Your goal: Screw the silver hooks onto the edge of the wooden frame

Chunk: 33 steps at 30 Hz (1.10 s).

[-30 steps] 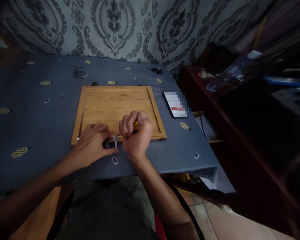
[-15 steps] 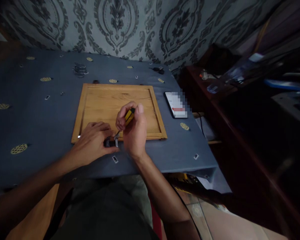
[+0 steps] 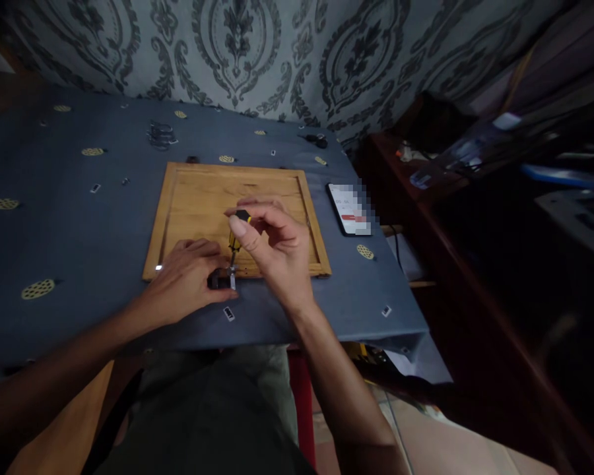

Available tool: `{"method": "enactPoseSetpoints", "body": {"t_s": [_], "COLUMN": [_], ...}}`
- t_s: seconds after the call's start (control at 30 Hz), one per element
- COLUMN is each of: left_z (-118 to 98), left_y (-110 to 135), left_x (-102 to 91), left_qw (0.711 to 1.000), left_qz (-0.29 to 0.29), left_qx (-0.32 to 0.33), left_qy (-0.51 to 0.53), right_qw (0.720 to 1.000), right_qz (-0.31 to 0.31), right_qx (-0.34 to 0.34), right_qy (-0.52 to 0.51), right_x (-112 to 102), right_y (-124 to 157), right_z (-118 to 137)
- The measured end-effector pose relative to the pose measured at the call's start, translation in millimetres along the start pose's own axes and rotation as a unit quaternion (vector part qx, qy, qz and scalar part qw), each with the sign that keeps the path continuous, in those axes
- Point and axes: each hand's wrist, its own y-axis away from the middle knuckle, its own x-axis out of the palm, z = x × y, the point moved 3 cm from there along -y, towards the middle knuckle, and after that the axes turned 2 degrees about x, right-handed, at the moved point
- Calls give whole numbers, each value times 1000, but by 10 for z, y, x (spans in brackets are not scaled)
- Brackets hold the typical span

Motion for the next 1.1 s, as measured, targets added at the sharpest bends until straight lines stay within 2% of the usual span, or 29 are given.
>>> {"method": "enactPoseSetpoints", "body": {"t_s": [0.23, 0.5, 0.77, 1.0, 1.1], "left_z": [30, 18, 28, 15, 24], "left_y": [12, 11, 12, 15, 17], "left_x": [33, 34, 34, 20, 31], "left_qw": [1000, 1000, 1000, 1000, 1000], "left_qz": [-21, -22, -26, -19, -23], "left_qx": [6, 13, 8, 14, 13], "left_qy": [7, -5, -3, 0, 3], "right_qw": [990, 990, 991, 988, 988], "right_qz": [11, 82, 45, 105, 101], "right_qx": [123, 116, 121, 116, 118], "right_qy": [-63, -1, -43, -5, -1], "right_x": [-32, -134, -91, -108, -103], "right_y": [-30, 43, 44, 77, 79], "right_z": [-7, 79, 95, 129, 124]}}
